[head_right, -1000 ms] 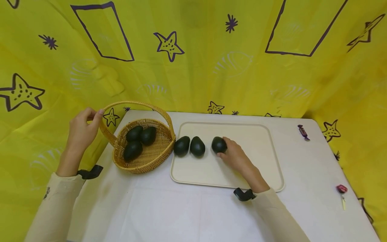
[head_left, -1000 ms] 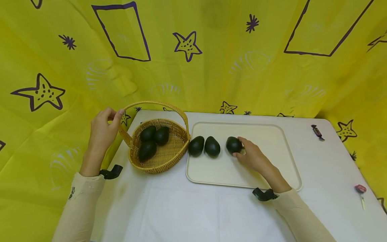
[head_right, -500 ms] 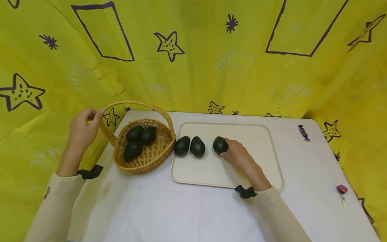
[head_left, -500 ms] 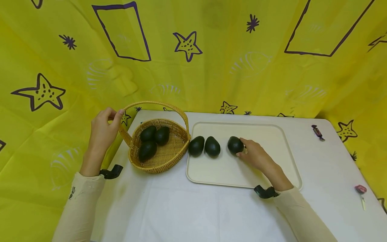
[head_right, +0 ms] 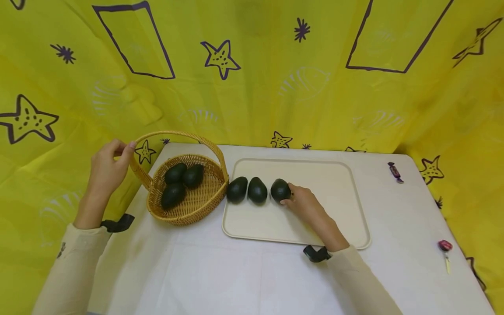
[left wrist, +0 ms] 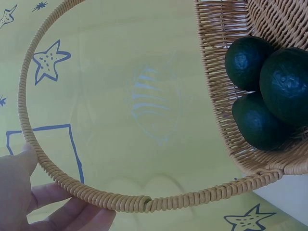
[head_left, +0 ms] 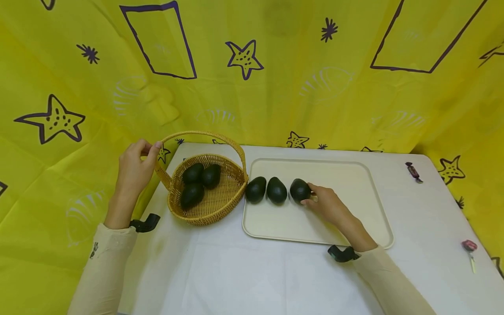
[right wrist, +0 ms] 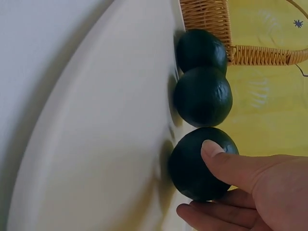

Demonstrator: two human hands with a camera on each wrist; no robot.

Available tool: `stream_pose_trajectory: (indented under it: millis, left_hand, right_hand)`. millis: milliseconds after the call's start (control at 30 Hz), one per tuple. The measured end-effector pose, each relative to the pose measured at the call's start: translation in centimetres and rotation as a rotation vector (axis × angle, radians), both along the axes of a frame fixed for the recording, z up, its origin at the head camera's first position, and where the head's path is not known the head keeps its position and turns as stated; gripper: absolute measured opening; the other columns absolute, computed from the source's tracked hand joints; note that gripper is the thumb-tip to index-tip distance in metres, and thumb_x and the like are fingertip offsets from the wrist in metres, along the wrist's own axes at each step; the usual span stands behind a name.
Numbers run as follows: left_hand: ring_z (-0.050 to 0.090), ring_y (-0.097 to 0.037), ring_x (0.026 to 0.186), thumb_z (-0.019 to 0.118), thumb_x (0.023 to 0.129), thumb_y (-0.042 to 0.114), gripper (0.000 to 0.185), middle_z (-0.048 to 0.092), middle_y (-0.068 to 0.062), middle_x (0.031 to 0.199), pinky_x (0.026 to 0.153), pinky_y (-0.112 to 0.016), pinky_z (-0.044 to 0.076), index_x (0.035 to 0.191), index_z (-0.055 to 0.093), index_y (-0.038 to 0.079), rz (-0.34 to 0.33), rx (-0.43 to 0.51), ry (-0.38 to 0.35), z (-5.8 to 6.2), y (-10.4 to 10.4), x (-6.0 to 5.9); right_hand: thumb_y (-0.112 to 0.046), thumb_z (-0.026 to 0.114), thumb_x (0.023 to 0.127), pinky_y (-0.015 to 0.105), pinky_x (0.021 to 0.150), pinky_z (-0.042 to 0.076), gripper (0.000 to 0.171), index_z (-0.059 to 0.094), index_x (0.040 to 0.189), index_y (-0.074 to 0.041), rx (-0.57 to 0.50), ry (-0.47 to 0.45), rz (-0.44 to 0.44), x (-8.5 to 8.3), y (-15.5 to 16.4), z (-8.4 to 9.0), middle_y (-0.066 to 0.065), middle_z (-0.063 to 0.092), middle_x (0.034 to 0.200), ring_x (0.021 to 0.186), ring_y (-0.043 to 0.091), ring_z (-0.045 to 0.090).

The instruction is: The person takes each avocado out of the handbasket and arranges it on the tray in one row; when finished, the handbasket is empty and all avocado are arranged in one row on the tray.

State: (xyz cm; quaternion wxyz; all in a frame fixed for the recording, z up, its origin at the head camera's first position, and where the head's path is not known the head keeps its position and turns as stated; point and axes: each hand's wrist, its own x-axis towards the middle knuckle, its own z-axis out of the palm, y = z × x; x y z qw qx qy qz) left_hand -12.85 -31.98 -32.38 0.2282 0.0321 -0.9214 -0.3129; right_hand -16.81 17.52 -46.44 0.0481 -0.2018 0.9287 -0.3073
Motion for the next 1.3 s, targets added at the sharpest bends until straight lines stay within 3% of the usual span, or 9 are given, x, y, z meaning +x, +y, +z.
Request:
stream_pose_trajectory:
  millis: [367, 867, 1067, 1300]
  left_hand:
    - [0.062, -0.047, 0.114, 0.053, 0.11, 0.047, 0.05, 0.066, -0.027, 0.114, 0.1, -0.064, 0.046, 0.1, 0.062, -0.002, -0.007, 0.002, -0.001, 0.1, -0.01, -0.01]
    - [0.062, -0.046, 0.111, 0.055, 0.11, 0.044, 0.048, 0.067, -0.026, 0.111, 0.099, -0.062, 0.046, 0.099, 0.063, -0.002, -0.014, -0.002, 0.013, 0.0, -0.2, -0.12]
    - [0.062, -0.045, 0.111, 0.055, 0.11, 0.044, 0.047, 0.067, -0.026, 0.111, 0.099, -0.062, 0.046, 0.099, 0.062, -0.002, -0.011, -0.002, 0.013, -0.07, -0.27, -0.08]
    - [0.062, -0.046, 0.112, 0.055, 0.11, 0.046, 0.048, 0.066, -0.026, 0.112, 0.1, -0.063, 0.046, 0.099, 0.062, -0.001, -0.008, -0.001, 0.002, -0.05, -0.26, -0.07]
  right_hand:
    - [-0.018, 0.076, 0.099, 0.059, 0.104, 0.052, 0.067, 0.047, 0.147, 0.019, 0.002, 0.001, 0.0, 0.25, -0.89, 0.06, 0.035, 0.062, 0.137, 0.126, 0.048, 0.064]
    - [-0.021, 0.078, 0.098, 0.062, 0.11, 0.047, 0.078, 0.038, 0.151, 0.02, 0.015, -0.067, 0.003, 0.35, -0.78, 0.29, 0.038, 0.056, 0.142, 0.133, 0.052, 0.057]
    - [-0.024, 0.08, 0.096, 0.062, 0.11, 0.046, 0.085, 0.034, 0.152, 0.022, 0.023, -0.08, -0.002, 0.25, -0.78, 0.36, 0.039, 0.063, 0.133, 0.13, 0.053, 0.058]
    - [-0.028, 0.081, 0.095, 0.064, 0.118, 0.037, 0.092, 0.03, 0.155, 0.02, 0.015, -0.085, -0.003, 0.17, -0.76, 0.79, 0.039, 0.039, 0.157, 0.144, 0.055, 0.042]
